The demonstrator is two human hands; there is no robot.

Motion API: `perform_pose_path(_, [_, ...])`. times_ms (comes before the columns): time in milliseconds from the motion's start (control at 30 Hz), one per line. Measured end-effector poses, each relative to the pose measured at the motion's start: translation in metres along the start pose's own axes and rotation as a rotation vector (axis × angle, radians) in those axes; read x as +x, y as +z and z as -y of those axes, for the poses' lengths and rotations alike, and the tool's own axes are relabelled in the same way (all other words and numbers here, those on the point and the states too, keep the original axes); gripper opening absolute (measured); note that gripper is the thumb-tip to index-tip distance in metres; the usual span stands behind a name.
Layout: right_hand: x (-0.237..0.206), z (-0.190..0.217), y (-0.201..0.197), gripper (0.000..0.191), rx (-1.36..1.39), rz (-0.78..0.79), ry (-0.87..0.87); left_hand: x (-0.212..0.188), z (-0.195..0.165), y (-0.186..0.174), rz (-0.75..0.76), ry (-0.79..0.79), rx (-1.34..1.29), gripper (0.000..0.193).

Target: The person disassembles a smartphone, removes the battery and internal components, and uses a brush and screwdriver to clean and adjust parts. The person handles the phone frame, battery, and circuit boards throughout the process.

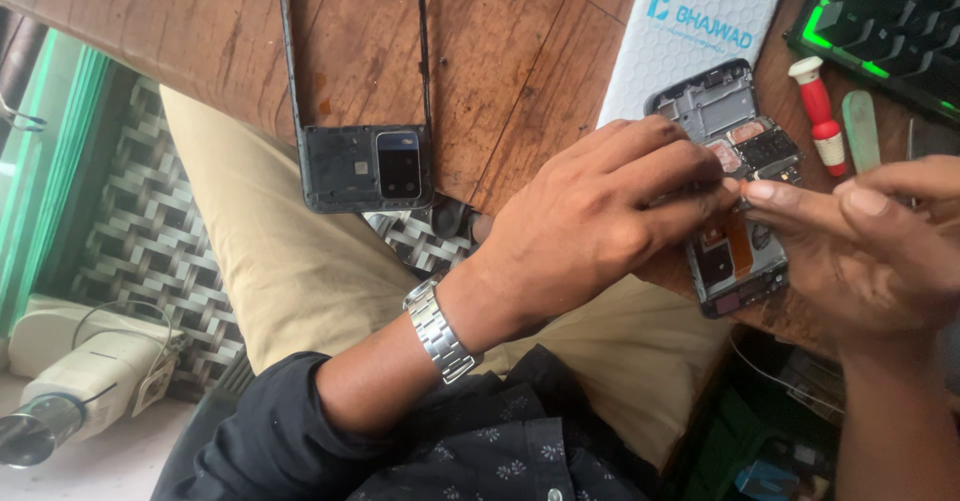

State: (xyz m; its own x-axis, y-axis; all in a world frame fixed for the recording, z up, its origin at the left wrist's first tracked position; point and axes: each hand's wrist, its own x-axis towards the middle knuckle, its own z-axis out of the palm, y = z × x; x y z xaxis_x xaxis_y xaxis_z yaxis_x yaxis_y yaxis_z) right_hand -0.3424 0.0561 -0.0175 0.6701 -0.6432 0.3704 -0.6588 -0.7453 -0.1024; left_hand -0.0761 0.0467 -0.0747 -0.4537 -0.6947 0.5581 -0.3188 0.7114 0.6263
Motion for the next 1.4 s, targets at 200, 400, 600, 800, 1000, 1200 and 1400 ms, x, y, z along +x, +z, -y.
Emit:
perform_pose_path(200, [-0.004,-0.002,0.004,0.074,0.059,-0.027,0.037,0.0,-0.001,-0.001,0.0,0.0,-0.012,0.039])
perform_pose_path(400, [-0.01,0.001,0.01,0.078,0.17,-0.036,0.122,0.001,-0.001,-0.002,0.005,0.002,-0.03,0.039])
perform_pose_path(600, [-0.011,0.008,0.008,0.076,0.206,-0.044,0.174,0.001,-0.002,-0.003,0.005,0.0,-0.024,0.039])
perform_pose_path(800, [-0.009,0.008,0.003,0.052,0.044,-0.083,0.131,0.0,-0.002,-0.004,0.007,0.005,-0.013,0.04])
perform_pose_path(1000, [-0.01,0.009,0.002,0.038,-0.004,-0.049,0.12,0.0,-0.002,-0.003,0.02,0.002,-0.019,0.04])
perform_pose_path(1200, [-0.009,0.013,0.0,0.027,-0.063,-0.017,0.127,-0.001,-0.002,-0.001,0.012,0.0,-0.009,0.04])
perform_pose_path(1400, [-0.002,0.013,0.0,0.018,-0.036,0.009,0.111,-0.001,-0.001,0.0,0.012,0.003,0.001,0.039])
